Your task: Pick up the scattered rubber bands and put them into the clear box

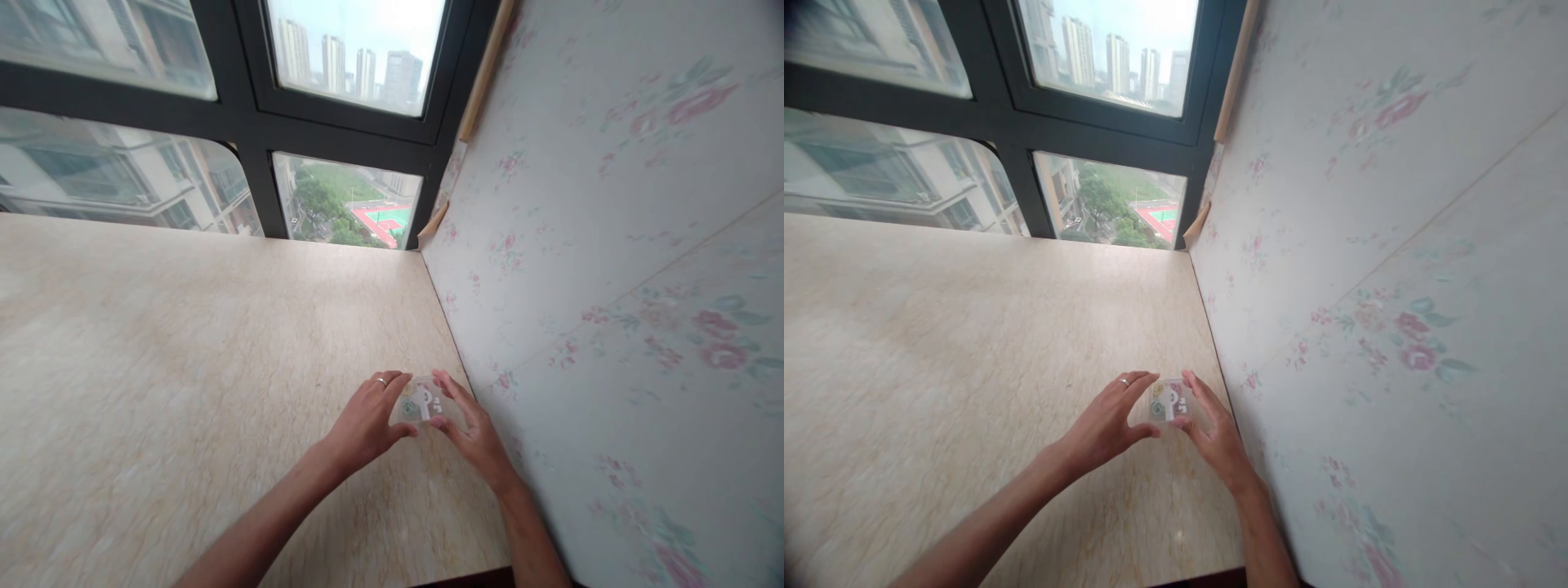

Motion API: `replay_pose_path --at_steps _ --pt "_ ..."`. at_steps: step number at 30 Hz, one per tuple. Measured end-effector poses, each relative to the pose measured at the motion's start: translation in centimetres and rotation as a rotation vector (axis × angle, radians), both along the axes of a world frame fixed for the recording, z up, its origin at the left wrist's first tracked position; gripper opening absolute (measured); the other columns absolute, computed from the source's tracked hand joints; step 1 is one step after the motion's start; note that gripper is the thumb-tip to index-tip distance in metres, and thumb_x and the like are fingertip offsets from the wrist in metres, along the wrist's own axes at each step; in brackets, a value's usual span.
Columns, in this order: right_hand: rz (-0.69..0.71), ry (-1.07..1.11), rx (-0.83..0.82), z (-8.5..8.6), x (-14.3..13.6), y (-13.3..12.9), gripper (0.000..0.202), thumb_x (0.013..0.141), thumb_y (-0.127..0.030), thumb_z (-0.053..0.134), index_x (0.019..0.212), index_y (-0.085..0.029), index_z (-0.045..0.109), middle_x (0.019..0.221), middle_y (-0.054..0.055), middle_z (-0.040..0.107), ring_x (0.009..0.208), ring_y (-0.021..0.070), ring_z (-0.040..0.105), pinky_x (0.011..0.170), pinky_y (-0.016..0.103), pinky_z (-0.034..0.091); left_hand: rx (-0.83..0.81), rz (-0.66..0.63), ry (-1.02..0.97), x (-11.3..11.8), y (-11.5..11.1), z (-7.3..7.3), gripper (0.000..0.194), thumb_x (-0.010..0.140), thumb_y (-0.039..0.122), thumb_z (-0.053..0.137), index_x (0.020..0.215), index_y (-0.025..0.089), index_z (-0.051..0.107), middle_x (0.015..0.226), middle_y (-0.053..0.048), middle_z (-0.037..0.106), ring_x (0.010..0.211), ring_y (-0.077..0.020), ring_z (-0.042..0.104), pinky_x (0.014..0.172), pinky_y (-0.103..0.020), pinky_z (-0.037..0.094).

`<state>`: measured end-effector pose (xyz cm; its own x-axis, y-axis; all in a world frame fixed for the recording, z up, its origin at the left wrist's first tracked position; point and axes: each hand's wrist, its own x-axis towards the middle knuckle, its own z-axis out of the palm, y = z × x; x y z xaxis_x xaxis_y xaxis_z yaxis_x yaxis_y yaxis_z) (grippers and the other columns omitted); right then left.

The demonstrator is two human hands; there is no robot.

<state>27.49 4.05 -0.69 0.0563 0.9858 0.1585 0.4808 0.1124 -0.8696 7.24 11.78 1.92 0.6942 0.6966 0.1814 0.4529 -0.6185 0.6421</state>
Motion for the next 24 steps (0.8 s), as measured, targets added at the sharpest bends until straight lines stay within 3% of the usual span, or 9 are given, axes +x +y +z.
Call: replay_pose_path --at_steps 9,24 --pt "-0.003 -0.032 -0.042 -2.4 0.8 0.5 0.065 0.086 -0.041 0.06 0.144 -0.031 0.033 0.146 0.005 0.039 0.135 0.021 0.035 0.113 0.043 0.026 -0.057 0.006 0.023 0.6 0.6 -2.0 0.065 0.079 0.03 0.069 0.134 0.019 0.037 0.135 -0.011 0.048 0.124 -0.0253 0.045 0.102 -0.044 0.039" --pt "-0.002 -0.031 -0.133 -2.8 1.0 0.7 0.066 0.086 -0.046 0.058 0.144 -0.028 0.034 0.148 0.005 0.036 0.136 0.021 0.032 0.114 0.043 0.024 -0.103 -0.011 0.016 0.8 1.0 -3.0 0.059 0.079 0.032 0.066 0.131 0.02 0.04 0.133 -0.01 0.049 0.123 -0.0246 0.046 0.103 -0.044 0.039"
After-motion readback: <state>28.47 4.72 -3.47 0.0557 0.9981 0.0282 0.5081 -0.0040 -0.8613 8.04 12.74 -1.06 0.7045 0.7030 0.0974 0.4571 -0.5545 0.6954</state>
